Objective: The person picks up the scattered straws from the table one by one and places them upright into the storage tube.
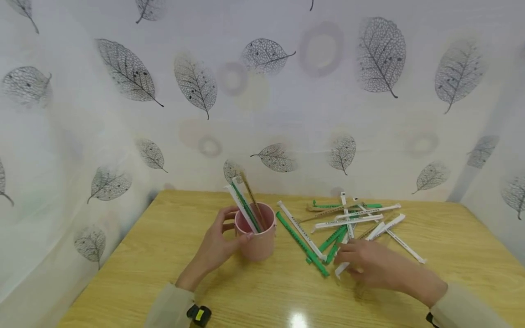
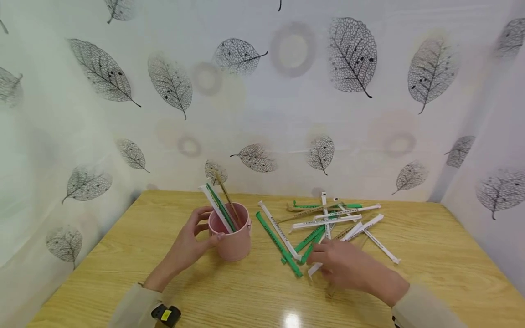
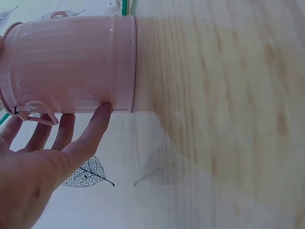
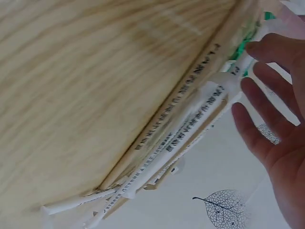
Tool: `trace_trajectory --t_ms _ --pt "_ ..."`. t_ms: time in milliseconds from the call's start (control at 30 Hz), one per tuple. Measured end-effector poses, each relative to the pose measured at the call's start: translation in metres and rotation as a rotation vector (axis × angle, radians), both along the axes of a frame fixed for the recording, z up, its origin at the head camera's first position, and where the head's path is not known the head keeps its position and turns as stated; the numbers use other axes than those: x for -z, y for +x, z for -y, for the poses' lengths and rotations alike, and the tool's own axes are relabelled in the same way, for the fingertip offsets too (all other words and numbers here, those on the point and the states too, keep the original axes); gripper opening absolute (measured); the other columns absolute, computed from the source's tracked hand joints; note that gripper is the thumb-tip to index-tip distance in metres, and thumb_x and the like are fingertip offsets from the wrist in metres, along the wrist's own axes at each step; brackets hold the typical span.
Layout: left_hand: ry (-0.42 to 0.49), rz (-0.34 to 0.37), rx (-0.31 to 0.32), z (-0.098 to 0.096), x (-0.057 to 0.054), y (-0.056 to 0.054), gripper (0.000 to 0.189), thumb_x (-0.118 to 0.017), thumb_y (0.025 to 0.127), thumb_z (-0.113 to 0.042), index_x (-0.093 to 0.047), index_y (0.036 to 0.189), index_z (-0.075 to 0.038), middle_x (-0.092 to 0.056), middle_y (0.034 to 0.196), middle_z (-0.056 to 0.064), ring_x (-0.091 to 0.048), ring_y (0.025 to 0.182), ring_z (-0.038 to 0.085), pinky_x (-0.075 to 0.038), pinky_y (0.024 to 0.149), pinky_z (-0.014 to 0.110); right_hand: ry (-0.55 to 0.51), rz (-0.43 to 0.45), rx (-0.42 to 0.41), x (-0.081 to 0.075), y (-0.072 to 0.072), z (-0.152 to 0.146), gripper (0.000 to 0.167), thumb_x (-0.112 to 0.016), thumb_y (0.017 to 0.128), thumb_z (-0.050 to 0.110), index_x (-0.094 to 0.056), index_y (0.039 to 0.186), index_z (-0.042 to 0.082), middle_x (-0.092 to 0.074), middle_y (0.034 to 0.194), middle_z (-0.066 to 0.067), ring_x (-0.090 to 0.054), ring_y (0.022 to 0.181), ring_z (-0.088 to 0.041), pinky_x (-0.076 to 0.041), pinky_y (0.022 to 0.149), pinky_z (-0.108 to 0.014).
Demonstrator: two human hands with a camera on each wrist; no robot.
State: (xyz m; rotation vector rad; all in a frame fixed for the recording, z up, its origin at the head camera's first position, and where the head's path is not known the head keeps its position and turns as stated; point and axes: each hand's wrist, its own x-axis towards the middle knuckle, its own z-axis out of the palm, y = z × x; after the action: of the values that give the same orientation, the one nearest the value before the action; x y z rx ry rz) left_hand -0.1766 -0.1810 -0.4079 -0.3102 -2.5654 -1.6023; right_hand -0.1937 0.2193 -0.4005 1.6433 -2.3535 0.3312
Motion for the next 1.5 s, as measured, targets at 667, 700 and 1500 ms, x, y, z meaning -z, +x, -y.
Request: trace_trajectory --t_ms 667,700,1500 --pt "0.005 0.003 -0.006 -0.002 0.003 0.002 0.069 -0.078 0.09 -0.034 -0.041 0.148 -0.028 -0.054 0.145 0.013 -0.059 0.128 0.038 -0.056 0.104 0.052 0.0 -0.336 0.005 0.012 0.007 0.002 0.018 -0.059 0.103 0.016 -0.073 0.115 0.016 -0.075 0.098 0.008 -0.069 0.088 -0.014 -0.062 0.074 -0.035" --pt "0.004 0.002 -0.005 -0.002 0.003 0.002 0.069 -0.078 0.09 -0.034 -0.041 0.148 -0.028 -0.054 0.145 0.013 -0.059 0.128 0.038 -0.056 0.104 0.052 -0.025 -0.353 0.003 0.011 0.006 0.003 0.026 -0.048 0.109 0.018 -0.073 0.116 0.016 -0.074 0.097 0.008 -0.068 0.086 -0.013 -0.061 0.073 -0.034" --pt "0.013 0.025 0.002 0.001 0.002 0.0 0.069 -0.078 0.09 -0.035 -0.04 0.148 -0.03 -0.053 0.146 0.011 -0.058 0.129 0.036 -0.056 0.103 0.051 -0.676 -0.376 0.007 -0.059 -0.03 0.042 0.032 -0.057 0.105 0.022 -0.074 0.11 -0.005 -0.074 0.095 -0.012 -0.069 0.072 -0.017 -0.057 0.061 -0.017"
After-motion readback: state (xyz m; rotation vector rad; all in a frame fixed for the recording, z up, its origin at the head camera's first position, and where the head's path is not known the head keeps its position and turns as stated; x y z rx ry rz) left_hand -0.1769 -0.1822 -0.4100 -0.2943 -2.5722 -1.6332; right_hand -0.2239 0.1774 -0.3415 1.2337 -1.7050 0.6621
